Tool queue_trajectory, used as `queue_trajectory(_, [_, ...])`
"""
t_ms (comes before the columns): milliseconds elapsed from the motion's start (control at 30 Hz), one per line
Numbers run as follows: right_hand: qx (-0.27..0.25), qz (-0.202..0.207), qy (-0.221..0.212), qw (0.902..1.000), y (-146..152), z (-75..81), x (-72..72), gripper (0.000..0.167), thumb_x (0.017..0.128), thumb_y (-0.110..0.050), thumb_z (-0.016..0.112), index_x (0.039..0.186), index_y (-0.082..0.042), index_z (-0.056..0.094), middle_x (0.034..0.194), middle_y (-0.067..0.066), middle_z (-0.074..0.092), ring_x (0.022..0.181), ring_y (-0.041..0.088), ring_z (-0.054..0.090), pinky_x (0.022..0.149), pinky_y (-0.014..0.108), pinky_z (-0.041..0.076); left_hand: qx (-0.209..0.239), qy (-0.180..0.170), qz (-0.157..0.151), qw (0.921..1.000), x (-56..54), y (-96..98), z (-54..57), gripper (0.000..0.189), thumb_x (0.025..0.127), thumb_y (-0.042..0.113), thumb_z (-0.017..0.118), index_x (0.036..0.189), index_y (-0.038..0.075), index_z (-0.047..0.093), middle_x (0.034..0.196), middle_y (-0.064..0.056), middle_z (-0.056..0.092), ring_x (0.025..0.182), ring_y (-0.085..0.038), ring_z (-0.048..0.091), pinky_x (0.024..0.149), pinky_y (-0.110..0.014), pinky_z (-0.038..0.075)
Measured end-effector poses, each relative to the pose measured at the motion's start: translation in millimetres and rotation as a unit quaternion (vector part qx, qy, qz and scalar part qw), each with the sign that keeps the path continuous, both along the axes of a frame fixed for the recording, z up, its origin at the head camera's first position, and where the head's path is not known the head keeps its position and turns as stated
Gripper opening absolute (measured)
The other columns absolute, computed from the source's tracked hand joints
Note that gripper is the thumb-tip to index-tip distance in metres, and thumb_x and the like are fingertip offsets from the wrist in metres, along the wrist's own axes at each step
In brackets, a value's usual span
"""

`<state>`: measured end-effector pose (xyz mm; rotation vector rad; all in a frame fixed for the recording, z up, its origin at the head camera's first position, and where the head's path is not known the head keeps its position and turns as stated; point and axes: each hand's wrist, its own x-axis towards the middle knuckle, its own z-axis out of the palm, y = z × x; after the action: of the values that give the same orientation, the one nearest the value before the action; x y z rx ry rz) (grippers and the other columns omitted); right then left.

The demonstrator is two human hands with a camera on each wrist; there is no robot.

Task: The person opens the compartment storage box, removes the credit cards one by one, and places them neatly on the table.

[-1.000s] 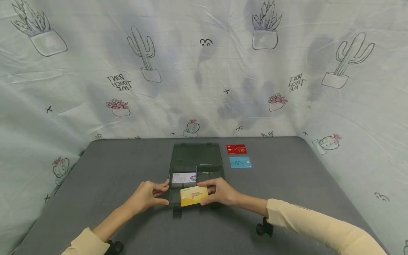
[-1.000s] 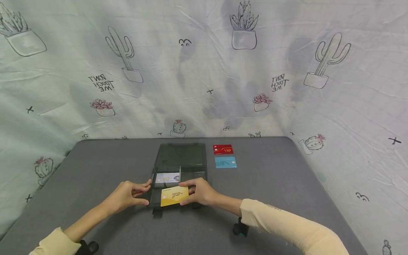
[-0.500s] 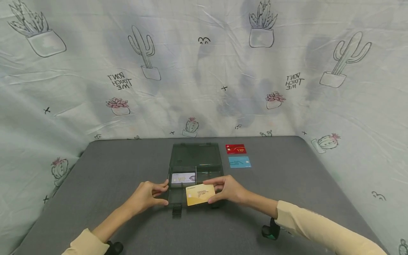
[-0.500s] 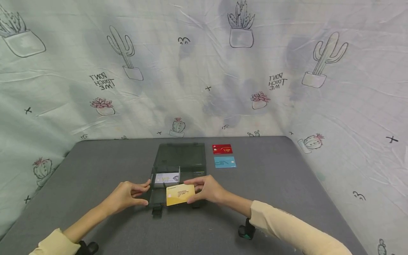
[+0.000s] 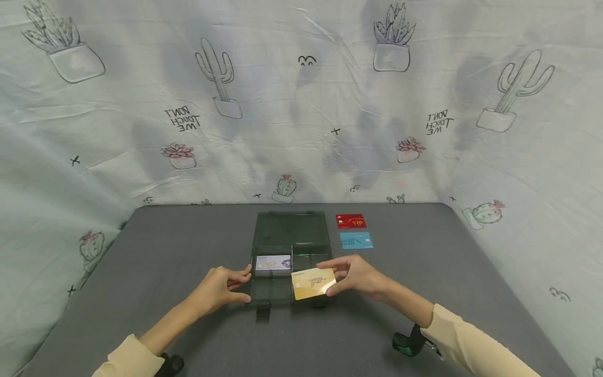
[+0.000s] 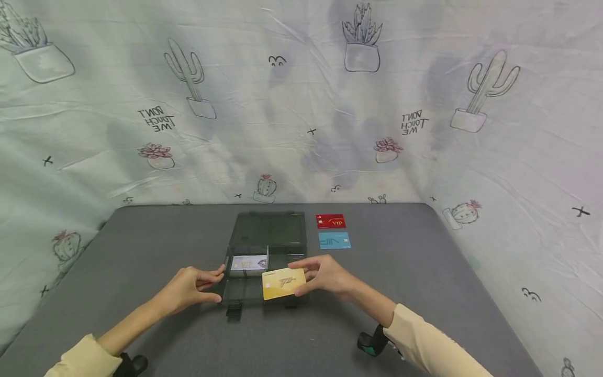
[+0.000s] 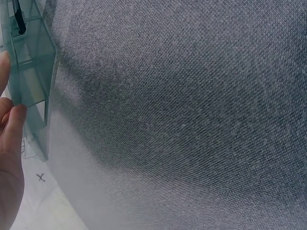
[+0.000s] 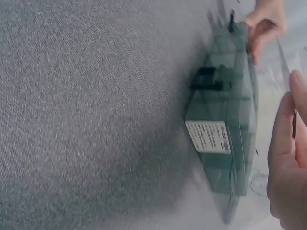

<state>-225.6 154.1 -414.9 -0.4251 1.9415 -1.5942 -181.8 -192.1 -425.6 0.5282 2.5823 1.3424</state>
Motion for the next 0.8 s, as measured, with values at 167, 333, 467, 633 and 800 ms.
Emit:
queue_trajectory(167, [0.009,-0.004,-0.009,0.9999,14,-0.3,-1.9,0.060,0.073,0.000,0.082,0.127,0.005,0.059,0.110,0.015,0.069,0.091,0.022,0.067,0.081,0.031,0.056,-0.005,0.005,-0.001,1.0000,-1.3,-0.3,0.0,0.053,0.071,0.008,0.082,0.115,-0.015,0.062,0.132,-0.030,0.047,0.115,-0.038,0.055,0.089,-0.030,0.054])
queue_trajectory(333, [-0.006,-0.006,-0.021,0.9997,25,-0.5,-5.1,0.064,0.072,-0.002,0.083,0.129,0.008,0.056,0.109,0.018,0.069,0.094,0.021,0.067,0.081,0.031,0.056,-0.005,0.000,0.001,1.0000,-1.4,-0.5,-0.3,0.056,0.071,0.007,0.082,0.118,-0.016,0.060,0.133,-0.030,0.046,0.116,-0.040,0.054,0.088,-0.030,0.055])
queue_trajectory(467, [-0.017,-0.009,-0.022,0.9996,34,-2.4,-10.2,0.066,0.072,-0.003,0.084,0.130,0.010,0.054,0.110,0.019,0.068,0.094,0.020,0.067,0.080,0.029,0.057,-0.002,-0.007,0.007,0.9999,-2.8,1.4,-0.8,0.057,0.071,0.006,0.082,0.118,-0.016,0.059,0.134,-0.031,0.045,0.117,-0.041,0.054,0.088,-0.031,0.054])
queue_trajectory(633, [-0.026,-0.017,-0.018,0.9994,47,-5.2,-16.3,0.064,0.072,0.000,0.083,0.129,0.012,0.054,0.114,0.019,0.066,0.092,0.020,0.067,0.078,0.028,0.058,-0.003,-0.008,0.014,0.9999,-4.2,4.4,-0.2,0.055,0.071,0.008,0.082,0.116,-0.015,0.061,0.133,-0.031,0.045,0.116,-0.040,0.054,0.088,-0.030,0.054])
queue_trajectory(800, [-0.027,-0.023,-0.018,0.9992,60,-6.9,-22.2,0.064,0.073,0.001,0.082,0.129,0.012,0.053,0.114,0.018,0.066,0.091,0.020,0.066,0.077,0.028,0.058,-0.001,-0.011,0.018,0.9998,-5.6,7.5,0.7,0.054,0.071,0.007,0.082,0.115,-0.015,0.062,0.133,-0.031,0.045,0.116,-0.041,0.054,0.088,-0.029,0.054])
